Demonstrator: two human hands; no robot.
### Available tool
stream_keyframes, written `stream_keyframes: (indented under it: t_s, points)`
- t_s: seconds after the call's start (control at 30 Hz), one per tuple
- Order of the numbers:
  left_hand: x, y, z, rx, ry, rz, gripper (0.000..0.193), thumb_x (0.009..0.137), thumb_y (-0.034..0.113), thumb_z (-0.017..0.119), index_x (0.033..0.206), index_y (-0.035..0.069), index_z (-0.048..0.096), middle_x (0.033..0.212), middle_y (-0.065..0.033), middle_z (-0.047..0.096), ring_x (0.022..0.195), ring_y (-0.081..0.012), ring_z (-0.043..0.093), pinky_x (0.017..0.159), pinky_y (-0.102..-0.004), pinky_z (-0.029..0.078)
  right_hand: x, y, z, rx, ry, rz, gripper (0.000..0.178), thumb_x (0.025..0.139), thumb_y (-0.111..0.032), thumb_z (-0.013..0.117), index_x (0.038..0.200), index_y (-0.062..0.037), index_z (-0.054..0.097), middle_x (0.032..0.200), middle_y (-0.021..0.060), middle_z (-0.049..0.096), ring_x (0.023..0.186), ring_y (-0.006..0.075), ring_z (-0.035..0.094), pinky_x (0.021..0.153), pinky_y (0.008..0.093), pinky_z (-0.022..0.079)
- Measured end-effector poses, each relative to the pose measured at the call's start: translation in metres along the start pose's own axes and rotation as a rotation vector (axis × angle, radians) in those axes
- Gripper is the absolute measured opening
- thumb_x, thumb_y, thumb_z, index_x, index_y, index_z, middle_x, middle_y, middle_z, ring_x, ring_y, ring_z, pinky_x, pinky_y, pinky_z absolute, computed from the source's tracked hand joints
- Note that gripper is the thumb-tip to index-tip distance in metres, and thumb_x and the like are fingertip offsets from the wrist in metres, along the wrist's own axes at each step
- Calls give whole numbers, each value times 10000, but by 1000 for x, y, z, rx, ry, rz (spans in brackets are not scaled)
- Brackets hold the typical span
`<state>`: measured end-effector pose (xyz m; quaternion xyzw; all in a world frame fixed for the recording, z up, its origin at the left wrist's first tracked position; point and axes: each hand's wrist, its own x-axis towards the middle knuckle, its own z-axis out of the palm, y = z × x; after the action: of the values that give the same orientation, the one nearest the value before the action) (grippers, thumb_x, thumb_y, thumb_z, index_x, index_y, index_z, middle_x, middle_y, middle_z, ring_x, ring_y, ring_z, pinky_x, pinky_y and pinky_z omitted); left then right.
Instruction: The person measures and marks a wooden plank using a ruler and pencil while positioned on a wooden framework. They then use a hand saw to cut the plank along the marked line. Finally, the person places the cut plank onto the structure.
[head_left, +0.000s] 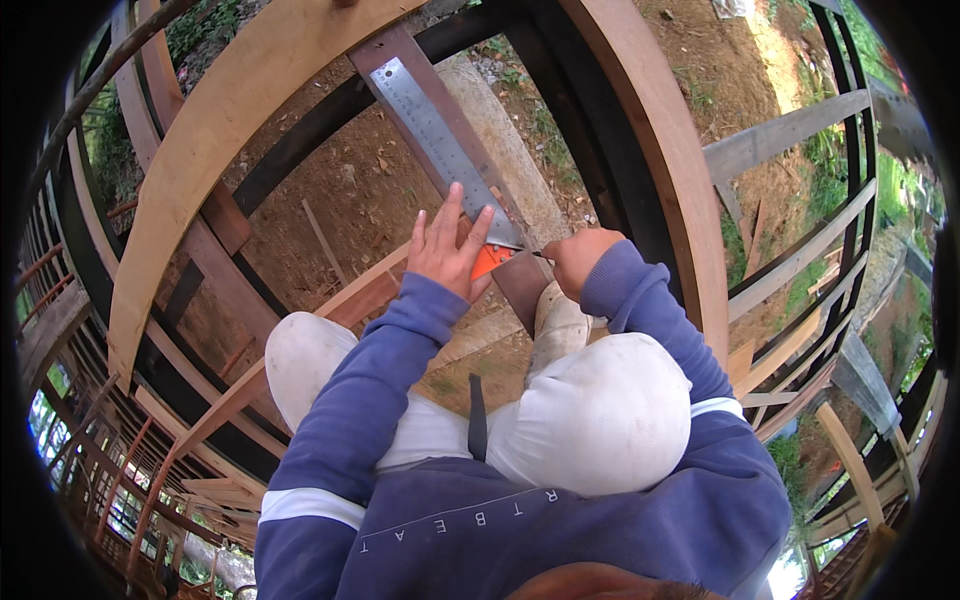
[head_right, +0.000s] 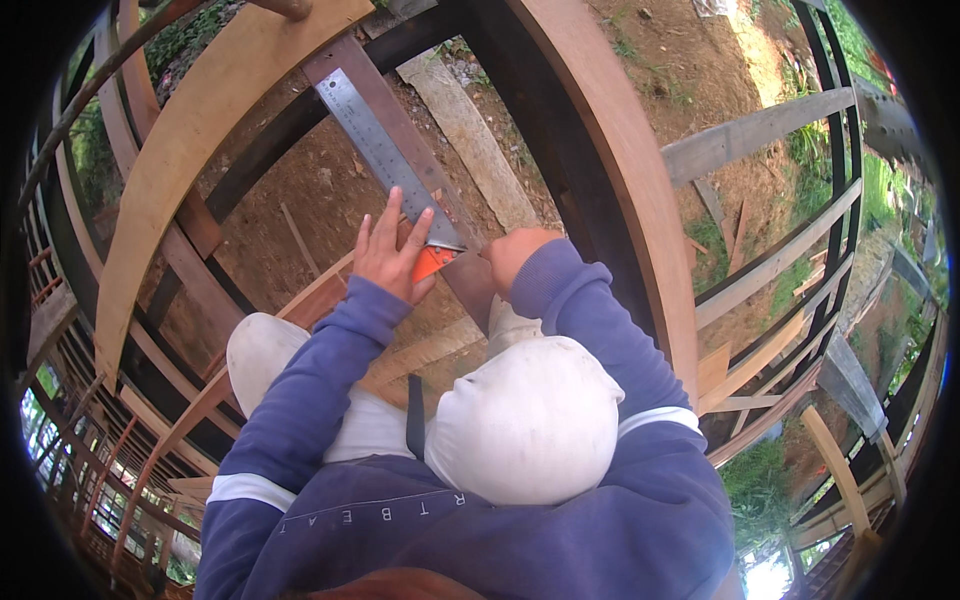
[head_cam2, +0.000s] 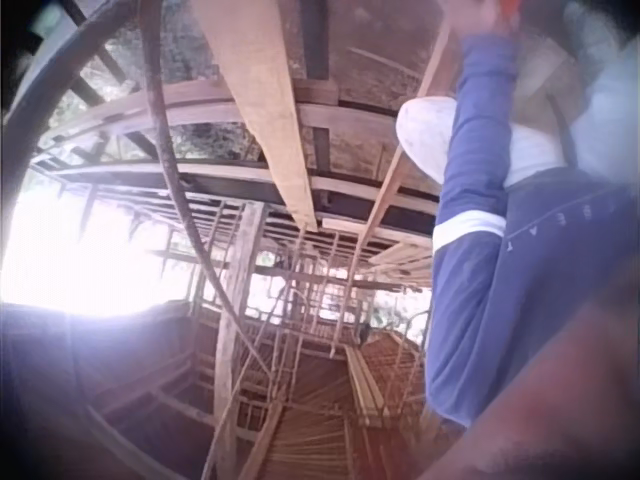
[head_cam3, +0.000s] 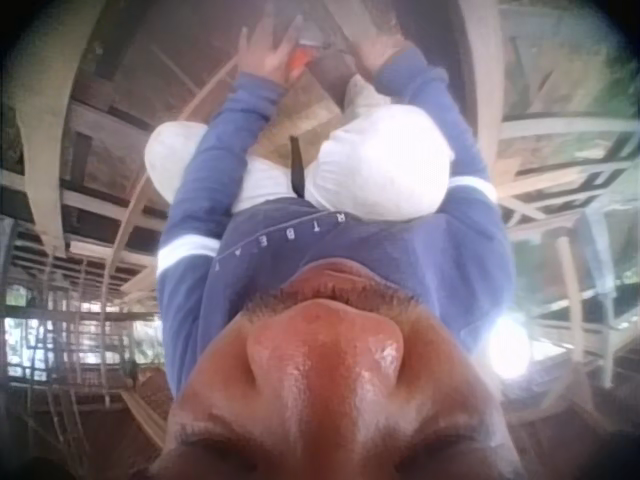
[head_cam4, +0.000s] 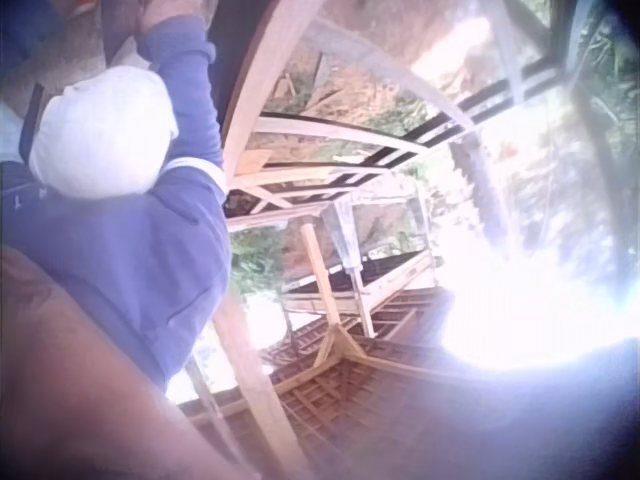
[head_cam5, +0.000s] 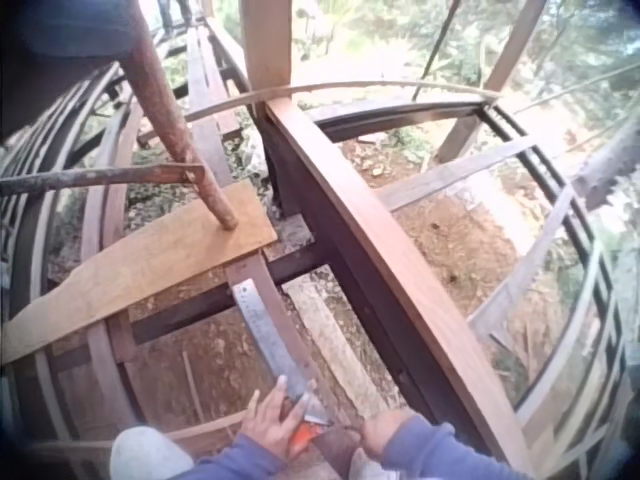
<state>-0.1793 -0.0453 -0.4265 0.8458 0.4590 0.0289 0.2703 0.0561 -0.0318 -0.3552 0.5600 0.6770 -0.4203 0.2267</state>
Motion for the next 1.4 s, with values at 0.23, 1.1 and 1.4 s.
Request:
stream_keyframes:
  t_s: [0.23,1.1,1.4]
  points:
    - [2,4,-3,16,28,13,987,613,274,859,1498,214,426,1592,-224,240,1429,-357,347,1134,-557,316,36,24,130,1407,504,33,296,925,-130,634,1201,-23,622,855,52,648,742,130,609,685,285,497]
    - [7,-100,-37,-258,-477,-381,826,690,455,857,1322,25,542,1232,-215,626,1153,-371,601,1019,-417,466,28,84,170,1705,875,43,248,945,-205,711,1096,-19,650,599,-70,501,440,20,394,403,224,267]
    - [6,-62,-31,269,-366,-355,932,646,384,884,1395,28,458,1255,-180,567,1192,-361,559,1031,-390,467,24,88,172,1663,891,-34,208,963,-220,687,1039,-27,693,600,-92,499,479,8,387,441,212,267]
